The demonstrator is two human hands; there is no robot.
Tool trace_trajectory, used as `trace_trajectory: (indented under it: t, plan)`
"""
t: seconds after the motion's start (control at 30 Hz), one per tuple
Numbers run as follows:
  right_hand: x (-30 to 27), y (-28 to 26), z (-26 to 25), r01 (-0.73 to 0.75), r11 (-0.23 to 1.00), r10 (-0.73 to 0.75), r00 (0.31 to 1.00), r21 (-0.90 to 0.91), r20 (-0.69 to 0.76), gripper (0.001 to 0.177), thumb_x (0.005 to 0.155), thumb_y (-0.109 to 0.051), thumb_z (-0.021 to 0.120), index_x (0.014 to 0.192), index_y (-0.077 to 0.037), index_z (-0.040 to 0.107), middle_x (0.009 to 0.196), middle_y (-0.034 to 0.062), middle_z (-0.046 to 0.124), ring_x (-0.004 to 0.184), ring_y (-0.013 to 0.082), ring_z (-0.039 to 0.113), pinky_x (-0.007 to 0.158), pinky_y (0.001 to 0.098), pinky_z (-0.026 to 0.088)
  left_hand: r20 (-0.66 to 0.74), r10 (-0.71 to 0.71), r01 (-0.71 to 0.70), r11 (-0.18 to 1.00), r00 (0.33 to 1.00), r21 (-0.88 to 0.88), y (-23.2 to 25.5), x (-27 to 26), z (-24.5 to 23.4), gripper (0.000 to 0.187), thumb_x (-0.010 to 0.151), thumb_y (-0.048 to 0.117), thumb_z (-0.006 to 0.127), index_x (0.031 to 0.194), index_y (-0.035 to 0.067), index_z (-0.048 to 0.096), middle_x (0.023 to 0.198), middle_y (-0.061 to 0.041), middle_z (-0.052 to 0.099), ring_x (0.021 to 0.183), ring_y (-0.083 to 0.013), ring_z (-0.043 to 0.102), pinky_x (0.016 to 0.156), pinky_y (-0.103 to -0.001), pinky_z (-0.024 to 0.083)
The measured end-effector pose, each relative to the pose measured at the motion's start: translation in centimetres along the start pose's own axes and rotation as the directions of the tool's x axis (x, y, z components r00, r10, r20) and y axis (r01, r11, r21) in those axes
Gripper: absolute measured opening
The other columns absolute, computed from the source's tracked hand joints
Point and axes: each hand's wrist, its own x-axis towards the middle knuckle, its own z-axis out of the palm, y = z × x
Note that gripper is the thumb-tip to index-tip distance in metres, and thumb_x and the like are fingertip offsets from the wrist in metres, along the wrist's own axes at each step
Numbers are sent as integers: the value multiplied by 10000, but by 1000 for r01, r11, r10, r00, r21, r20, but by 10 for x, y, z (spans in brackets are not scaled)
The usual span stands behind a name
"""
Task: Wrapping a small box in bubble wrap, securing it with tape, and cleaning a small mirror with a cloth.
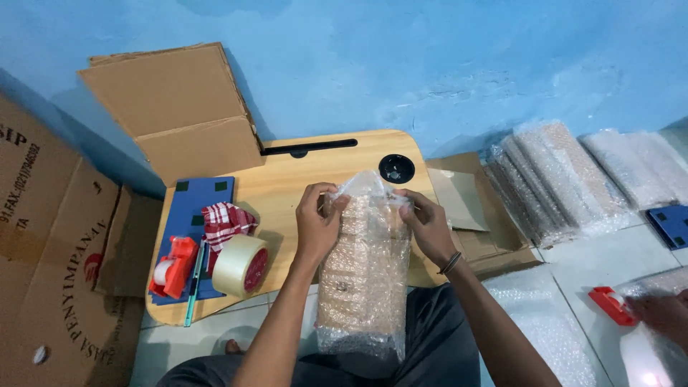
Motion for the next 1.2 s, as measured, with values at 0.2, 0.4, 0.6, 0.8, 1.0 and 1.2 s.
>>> trace_trajectory:
  t: [0.2,0.4,0.6,0.8,1.0,1.2]
  plan:
    - [-9,-38,4,-205,977,208,975,-51,79,755,808,-128,853,1450,-29,468,1256,319,624,1186,478,649,939,607,578,102,-31,21,995,994,96,-6,11,10,256,946,289,755,1102,107,664,1099,-120,666,1113,-400,666,948,-515,544]
    - [-16,-13,-8,-255,959,258,966,126,-9,921,762,-164,877,1509,-55,349,1229,337,617,1112,432,651,871,585,578,343,-190,119,969,920,217,56,2,-22,770,967,367,639,1593,36,337,1563,-326,350,1480,-542,303,1216,-657,244]
    - [-44,-33,-22,-73,934,135,978,350,-157,526,884,4,662,1375,55,481,1110,168,615,885,245,637,737,335,560,131,-73,35,962,989,271,109,-81,-85,540,914,226,680,1410,53,558,1468,-165,564,1383,-327,531,1102,-440,423]
    - [-88,-36,-32,-4,833,183,946,554,-268,640,927,-136,637,1498,-22,371,1184,135,544,1049,251,578,871,398,537,-64,-128,72,830,990,-553,17,-201,-82,773,819,-164,626,1512,50,361,1529,-257,473,1288,-351,603,980,-409,554]
    - [-139,-17,9,54,859,234,843,509,-485,687,902,-10,650,1507,-120,343,1183,136,547,945,213,609,774,315,507,147,-358,310,455,922,-835,-41,-259,-45,902,846,187,851,1547,-33,328,1465,-251,561,1288,-372,590,1088,-470,438]
    - [-189,-38,37,-80,785,447,760,615,-472,811,850,27,540,1606,-151,307,1371,183,492,1108,318,500,929,471,427,-33,-795,489,404,606,-773,-11,-234,-71,526,799,-127,702,1308,-174,576,1049,-305,669,958,-399,663,910,-459,500]
